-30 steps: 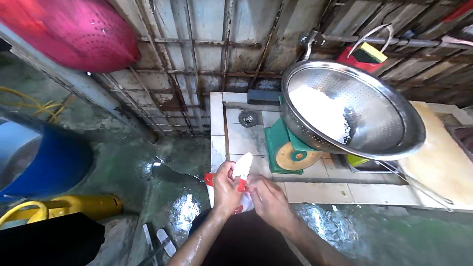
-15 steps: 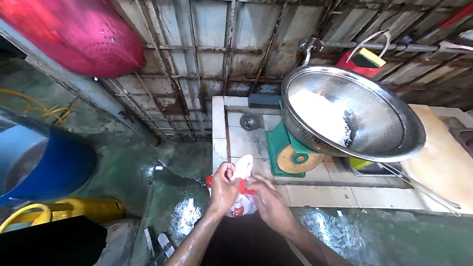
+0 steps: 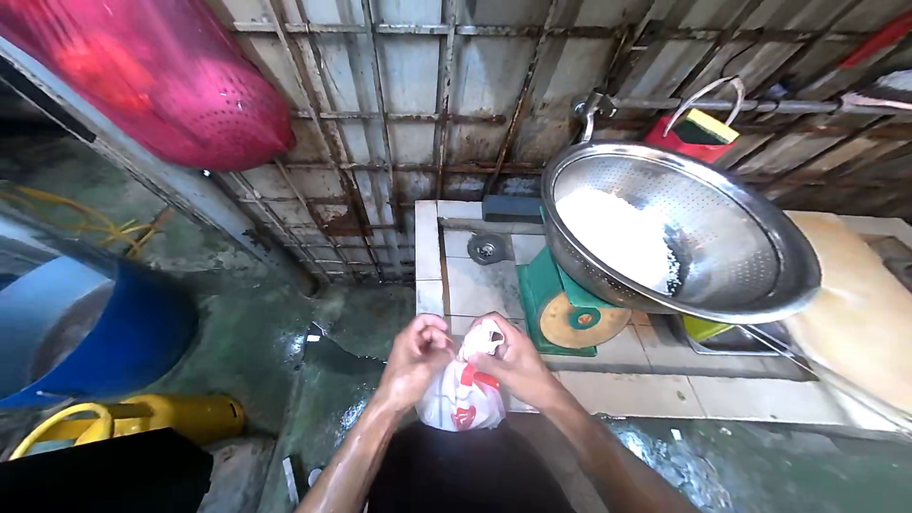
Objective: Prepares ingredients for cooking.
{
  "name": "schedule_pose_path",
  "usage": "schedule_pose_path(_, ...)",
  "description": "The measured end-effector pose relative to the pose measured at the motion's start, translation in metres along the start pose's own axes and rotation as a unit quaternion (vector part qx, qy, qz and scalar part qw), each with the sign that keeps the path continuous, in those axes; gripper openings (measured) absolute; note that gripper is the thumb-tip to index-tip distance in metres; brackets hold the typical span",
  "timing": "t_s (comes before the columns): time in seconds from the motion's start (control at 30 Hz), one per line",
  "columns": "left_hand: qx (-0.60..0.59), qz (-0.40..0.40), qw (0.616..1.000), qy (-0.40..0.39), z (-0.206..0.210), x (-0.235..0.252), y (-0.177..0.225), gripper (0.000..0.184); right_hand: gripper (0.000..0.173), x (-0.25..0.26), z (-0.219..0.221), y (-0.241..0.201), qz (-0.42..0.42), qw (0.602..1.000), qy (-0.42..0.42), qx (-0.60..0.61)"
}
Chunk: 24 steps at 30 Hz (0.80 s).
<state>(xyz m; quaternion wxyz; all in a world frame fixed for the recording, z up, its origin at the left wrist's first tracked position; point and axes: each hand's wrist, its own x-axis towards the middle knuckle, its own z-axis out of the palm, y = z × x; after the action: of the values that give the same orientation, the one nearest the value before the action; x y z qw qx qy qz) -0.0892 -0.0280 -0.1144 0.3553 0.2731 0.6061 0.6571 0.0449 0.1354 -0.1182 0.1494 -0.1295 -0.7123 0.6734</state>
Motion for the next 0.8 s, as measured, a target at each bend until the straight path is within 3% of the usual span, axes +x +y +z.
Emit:
schedule_pose_path(0.13, -0.159, 0.037, 0.983, 0.089, 0.001, -0.011, 0.003, 0.029, 0.039, -0.002, 0.024, -0.003, -0.012, 0.989, 0.149, 0.012)
schedule_pose_path(0.2, -0.143, 0.074, 0.981, 0.107, 0.009, -0.017, 0.002, 0.030, 0.039, 0.000, 0.041, -0.001, 0.000, 0.978, 0.207, -0.002)
schedule_pose_path(0.33, -0.034, 0.112, 0.992, 0.049, 0.016, -0.028, 0.015, 0.063, 0.038, 0.008, 0.059, 0.001, -0.014, 0.960, 0.226, -0.165)
schedule_pose_path(0.5, -0.032, 0.110, 0.993, -0.013, 0.017, -0.037, 0.020, 0.086, 0.067, -0.013, 0.048, -0.012, -0.070, 0.923, 0.271, -0.265)
schedule_pose_path(0.57, -0.024, 0.106, 0.994, -0.022, 0.020, -0.038, 0.019, 0.089, 0.047, -0.030, 0.047, -0.020, -0.111, 0.906, 0.300, -0.278)
schedule_pose_path(0.6, -0.013, 0.106, 0.994, -0.027, 0.023, -0.038, 0.017, 0.089, 0.035, -0.036, 0.047, -0.024, -0.112, 0.913, 0.274, -0.280)
schedule_pose_path(0.67, 0.056, 0.111, 0.991, -0.044, 0.027, -0.039, 0.016, 0.082, 0.026, -0.042, 0.048, -0.028, -0.064, 0.942, 0.203, -0.260)
schedule_pose_path(0.8, 0.186, 0.114, 0.971, -0.098, 0.028, -0.040, 0.023, 0.075, 0.018, -0.026, 0.028, -0.033, 0.077, 0.970, 0.168, -0.156)
